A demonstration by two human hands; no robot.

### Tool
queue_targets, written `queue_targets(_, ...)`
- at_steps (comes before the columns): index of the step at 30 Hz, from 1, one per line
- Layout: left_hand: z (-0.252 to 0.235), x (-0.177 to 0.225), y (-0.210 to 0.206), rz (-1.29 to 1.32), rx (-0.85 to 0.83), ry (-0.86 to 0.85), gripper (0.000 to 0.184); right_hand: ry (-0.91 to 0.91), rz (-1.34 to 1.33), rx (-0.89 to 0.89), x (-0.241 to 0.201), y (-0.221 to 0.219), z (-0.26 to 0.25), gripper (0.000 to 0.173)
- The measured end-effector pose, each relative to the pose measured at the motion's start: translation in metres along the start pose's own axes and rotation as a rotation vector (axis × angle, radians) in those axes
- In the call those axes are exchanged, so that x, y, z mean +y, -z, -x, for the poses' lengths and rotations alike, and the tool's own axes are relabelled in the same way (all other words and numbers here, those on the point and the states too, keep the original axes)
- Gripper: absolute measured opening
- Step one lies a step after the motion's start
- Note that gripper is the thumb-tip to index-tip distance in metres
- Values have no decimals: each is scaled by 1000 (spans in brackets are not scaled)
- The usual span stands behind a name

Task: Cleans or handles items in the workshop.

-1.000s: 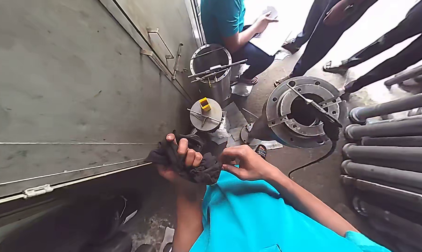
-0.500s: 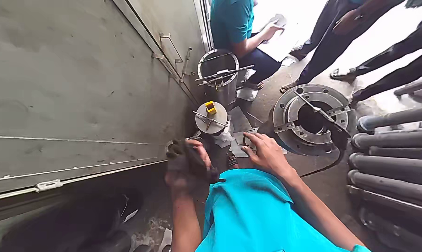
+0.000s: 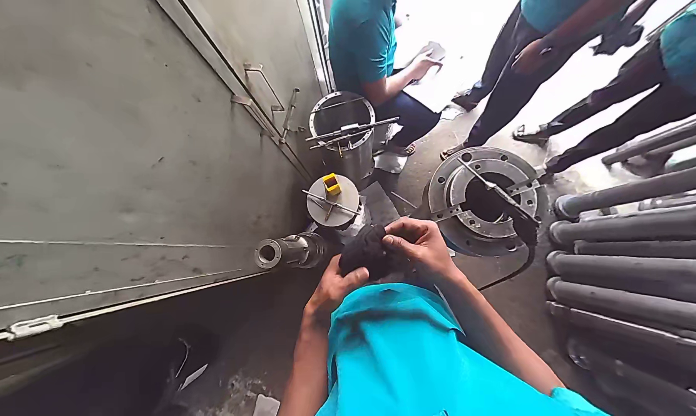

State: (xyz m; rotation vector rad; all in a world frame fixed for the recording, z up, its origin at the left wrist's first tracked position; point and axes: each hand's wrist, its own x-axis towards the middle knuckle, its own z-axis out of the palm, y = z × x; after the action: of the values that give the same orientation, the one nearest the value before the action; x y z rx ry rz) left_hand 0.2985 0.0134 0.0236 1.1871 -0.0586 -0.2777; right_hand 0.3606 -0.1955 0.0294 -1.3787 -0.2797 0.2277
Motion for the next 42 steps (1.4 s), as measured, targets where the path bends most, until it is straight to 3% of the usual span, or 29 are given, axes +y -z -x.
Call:
queue_targets(2, -10, 1, -8, -68, 168, -90, 10, 10, -3, 72, 3, -1, 1, 7)
queue_targets(7, -22, -6, -2, -46, 318, -177, 25, -117, -144, 142, 8, 11, 4, 19)
queue_targets(11, -11, -3, 7, -104, 349, -50, 31, -91, 144, -52, 13, 15, 3, 18)
queue_targets(15, -10, 3, -5, -292, 212, 9, 23, -159, 271, -288, 28, -4, 2, 43)
queue_targets(18, -10, 0, -3, -443, 261, -52, 15, -166, 26, -230, 40, -3, 9, 15)
queue_targets(24, -6, -18, -1, -273, 370, -108, 21, -118, -308, -262, 40, 18, 17, 3)
queue_targets(30, -12, -10, -19, -187, 551, -18, 18, -119, -34, -302, 38, 15, 23, 17)
queue_targets(33, -16, -16, -6, -459, 579, -1, 15, -228, 253, -32, 52, 21, 25, 23)
queue_targets(36, -19, -26, -2, -552, 574, 26, 29, -259, 399, 106, 58, 27, 26, 26)
queue_targets(40, -13, -36, -2, -528, 671, 42, 34, -173, 475, 22, 52, 26, 32, 32)
queue_targets(42, -11, -34, -1, -490, 628, 62, 31, -184, 577, -29, 47, 31, 33, 35)
